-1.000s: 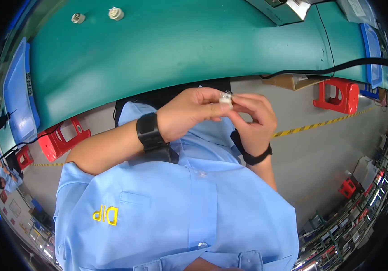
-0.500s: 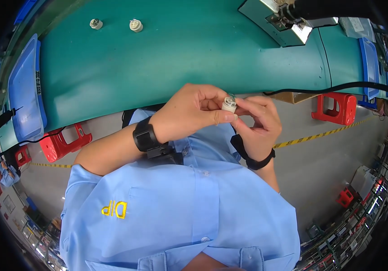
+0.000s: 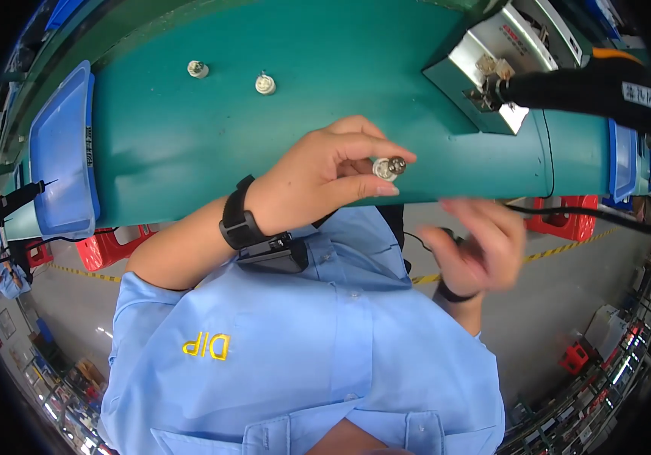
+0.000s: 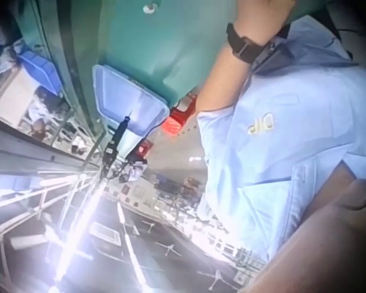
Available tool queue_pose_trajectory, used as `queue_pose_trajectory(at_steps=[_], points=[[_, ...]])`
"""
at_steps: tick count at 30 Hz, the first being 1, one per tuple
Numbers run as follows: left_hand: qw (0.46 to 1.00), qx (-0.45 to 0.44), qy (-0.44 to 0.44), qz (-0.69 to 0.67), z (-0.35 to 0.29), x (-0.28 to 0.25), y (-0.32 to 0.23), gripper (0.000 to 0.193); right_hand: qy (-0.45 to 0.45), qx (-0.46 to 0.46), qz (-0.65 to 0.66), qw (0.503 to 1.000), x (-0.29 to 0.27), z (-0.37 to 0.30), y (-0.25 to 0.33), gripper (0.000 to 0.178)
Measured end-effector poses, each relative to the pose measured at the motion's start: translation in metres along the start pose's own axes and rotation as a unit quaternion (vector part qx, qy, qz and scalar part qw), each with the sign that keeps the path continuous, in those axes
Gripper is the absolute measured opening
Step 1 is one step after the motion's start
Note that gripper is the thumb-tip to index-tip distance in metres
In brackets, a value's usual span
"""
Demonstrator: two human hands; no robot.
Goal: Assembling small electronic components by hand and using an electric screwdriver on a production line.
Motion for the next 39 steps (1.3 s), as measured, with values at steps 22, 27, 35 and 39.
queue_pose_trajectory(at_steps=[22,27,35,39], points=[[0.936,0.103,0.083,0.327,0.067,-0.057,0.008,0.03,0.09,0.131,0.167,0.973,-0.065,0.148,-0.041,0.091],[0.948,0.021,0.058,0.313,0.06,-0.062,0.007,0.04,0.042,0.047,0.31,0.949,-0.088,0.145,-0.014,0.084],[0.907,0.018,-0.026,0.421,0.059,-0.056,0.008,0.036,0.083,0.013,0.383,0.92,-0.043,0.126,-0.009,0.076],[0.921,0.037,-0.042,0.386,0.057,-0.054,0.011,0.024,0.071,0.034,0.383,0.92,-0.038,0.117,-0.021,0.071]])
Point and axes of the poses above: each hand's wrist, its own z-axis towards the middle knuckle, its own x-axis out of the palm, y = z × x, the point moved 10 cm from there along z, towards the middle knuckle, and after that the axes turned 12 degrees about x, right-handed, at the moved point
